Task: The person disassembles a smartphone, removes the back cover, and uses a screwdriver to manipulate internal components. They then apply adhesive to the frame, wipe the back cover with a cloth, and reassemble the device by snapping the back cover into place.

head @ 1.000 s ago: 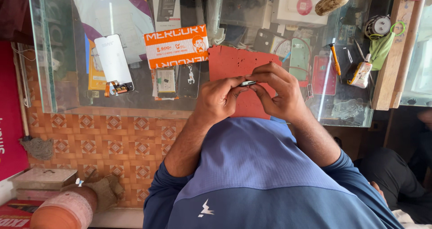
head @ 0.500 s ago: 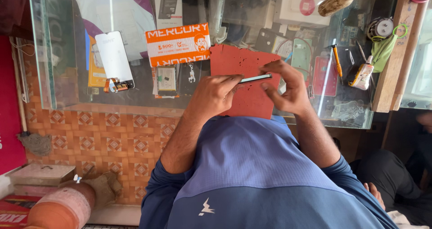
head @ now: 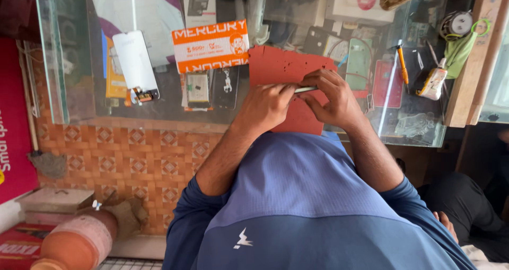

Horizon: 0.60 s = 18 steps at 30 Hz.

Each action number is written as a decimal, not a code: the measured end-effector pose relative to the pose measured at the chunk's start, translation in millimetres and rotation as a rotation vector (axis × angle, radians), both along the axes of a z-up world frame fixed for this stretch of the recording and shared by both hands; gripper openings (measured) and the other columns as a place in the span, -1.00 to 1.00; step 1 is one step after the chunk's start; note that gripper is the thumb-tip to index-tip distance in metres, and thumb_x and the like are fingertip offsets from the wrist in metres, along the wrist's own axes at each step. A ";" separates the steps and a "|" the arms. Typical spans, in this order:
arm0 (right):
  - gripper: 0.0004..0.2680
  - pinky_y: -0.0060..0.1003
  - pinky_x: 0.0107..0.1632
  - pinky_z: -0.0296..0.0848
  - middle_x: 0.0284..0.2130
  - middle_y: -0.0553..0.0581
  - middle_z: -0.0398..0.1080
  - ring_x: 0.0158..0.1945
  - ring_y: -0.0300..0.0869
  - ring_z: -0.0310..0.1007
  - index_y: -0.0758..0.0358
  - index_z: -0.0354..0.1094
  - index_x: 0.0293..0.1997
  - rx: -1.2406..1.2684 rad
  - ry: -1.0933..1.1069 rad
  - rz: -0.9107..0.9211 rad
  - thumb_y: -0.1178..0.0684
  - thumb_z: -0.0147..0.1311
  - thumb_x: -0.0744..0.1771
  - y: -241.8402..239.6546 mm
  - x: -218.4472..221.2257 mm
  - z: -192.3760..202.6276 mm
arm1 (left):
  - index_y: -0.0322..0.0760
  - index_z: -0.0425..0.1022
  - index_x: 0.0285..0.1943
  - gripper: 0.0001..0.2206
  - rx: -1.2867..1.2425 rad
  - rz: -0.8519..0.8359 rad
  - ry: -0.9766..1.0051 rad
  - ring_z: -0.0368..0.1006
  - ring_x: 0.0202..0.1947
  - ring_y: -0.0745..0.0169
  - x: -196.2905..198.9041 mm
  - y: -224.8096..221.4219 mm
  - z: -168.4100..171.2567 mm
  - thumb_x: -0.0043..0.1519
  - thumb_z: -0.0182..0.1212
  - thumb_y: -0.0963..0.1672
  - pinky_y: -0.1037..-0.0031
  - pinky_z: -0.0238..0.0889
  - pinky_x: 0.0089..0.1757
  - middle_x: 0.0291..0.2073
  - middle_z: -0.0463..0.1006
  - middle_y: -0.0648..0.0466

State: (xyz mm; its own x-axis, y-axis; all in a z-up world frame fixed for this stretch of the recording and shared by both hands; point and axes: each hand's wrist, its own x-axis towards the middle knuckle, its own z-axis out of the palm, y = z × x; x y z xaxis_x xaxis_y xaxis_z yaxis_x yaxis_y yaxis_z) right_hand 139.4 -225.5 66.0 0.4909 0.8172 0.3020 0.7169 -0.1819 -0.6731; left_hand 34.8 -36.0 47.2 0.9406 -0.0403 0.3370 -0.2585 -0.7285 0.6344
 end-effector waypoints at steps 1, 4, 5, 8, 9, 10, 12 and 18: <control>-0.81 -0.09 -0.02 0.43 -0.17 0.24 0.46 -0.07 0.10 0.49 0.38 0.40 -0.12 0.001 0.009 -0.009 0.29 0.28 0.24 0.4 -0.7 -2.6 | -0.37 0.52 -0.06 -0.86 -0.020 0.012 -0.019 0.60 -0.29 -0.09 -1.8 -0.5 0.0 0.22 0.22 -0.23 0.19 0.45 -0.25 -0.30 0.63 -0.09; -0.85 -0.10 -0.04 0.43 -0.16 0.21 0.47 -0.08 0.07 0.50 0.35 0.38 -0.16 0.007 0.019 -0.046 0.29 0.28 0.27 3.9 1.1 -9.2 | -0.36 0.52 -0.06 -0.85 -0.074 0.038 -0.039 0.59 -0.29 -0.12 -2.5 5.4 4.0 0.23 0.28 -0.20 0.17 0.43 -0.27 -0.30 0.63 -0.10; -0.85 -0.11 -0.04 0.43 -0.17 0.20 0.46 -0.08 0.06 0.50 0.34 0.37 -0.17 0.009 0.020 -0.052 0.30 0.27 0.28 5.5 3.5 -10.7 | -0.36 0.52 -0.08 -0.86 -0.088 0.053 -0.011 0.59 -0.30 -0.12 -2.6 8.9 5.6 0.23 0.30 -0.19 0.16 0.42 -0.29 -0.31 0.63 -0.11; -0.85 -0.12 -0.04 0.42 -0.16 0.18 0.47 -0.10 0.04 0.48 0.33 0.35 -0.18 -0.014 -0.020 -0.056 0.31 0.26 0.28 3.9 0.4 -16.3 | -0.33 0.52 -0.10 -0.89 -0.116 0.066 0.025 0.59 -0.31 -0.11 -9.3 13.0 3.1 0.25 0.31 -0.20 0.17 0.42 -0.29 -0.32 0.63 -0.09; -0.85 -0.11 -0.04 0.41 -0.16 0.17 0.47 -0.11 0.04 0.48 0.33 0.35 -0.19 -0.024 -0.044 -0.053 0.31 0.26 0.28 4.0 -0.6 -17.1 | -0.32 0.51 -0.11 -0.90 -0.121 0.067 0.026 0.59 -0.30 -0.10 -10.7 13.1 1.1 0.26 0.30 -0.20 0.18 0.42 -0.28 -0.32 0.63 -0.08; -0.85 -0.11 -0.03 0.41 -0.16 0.17 0.46 -0.10 0.05 0.47 0.32 0.34 -0.19 -0.025 -0.054 -0.051 0.31 0.26 0.28 4.1 -0.6 -16.5 | -0.32 0.52 -0.11 -0.89 -0.104 0.076 0.012 0.59 -0.31 -0.10 -11.4 12.1 -1.1 0.23 0.29 -0.22 0.18 0.42 -0.28 -0.32 0.64 -0.08; -0.85 -0.12 -0.01 0.43 -0.17 0.17 0.45 -0.10 0.05 0.46 0.32 0.31 -0.20 -0.024 -0.076 -0.049 0.31 0.24 0.28 7.0 -0.8 -13.4 | -0.33 0.52 -0.11 -0.88 -0.069 0.095 -0.019 0.59 -0.32 -0.08 -10.9 9.4 -5.1 0.19 0.26 -0.24 0.18 0.42 -0.29 -0.34 0.64 -0.08; -0.83 -0.09 -0.01 0.41 -0.18 0.16 0.45 -0.08 0.06 0.47 0.30 0.36 -0.14 -0.077 -0.083 -0.018 0.27 0.23 0.25 10.2 -2.2 6.8 | -0.33 0.51 -0.09 -0.85 -0.073 0.124 -0.053 0.60 -0.30 -0.04 -10.9 6.5 -6.1 0.18 0.24 -0.27 0.22 0.43 -0.28 -0.28 0.64 -0.06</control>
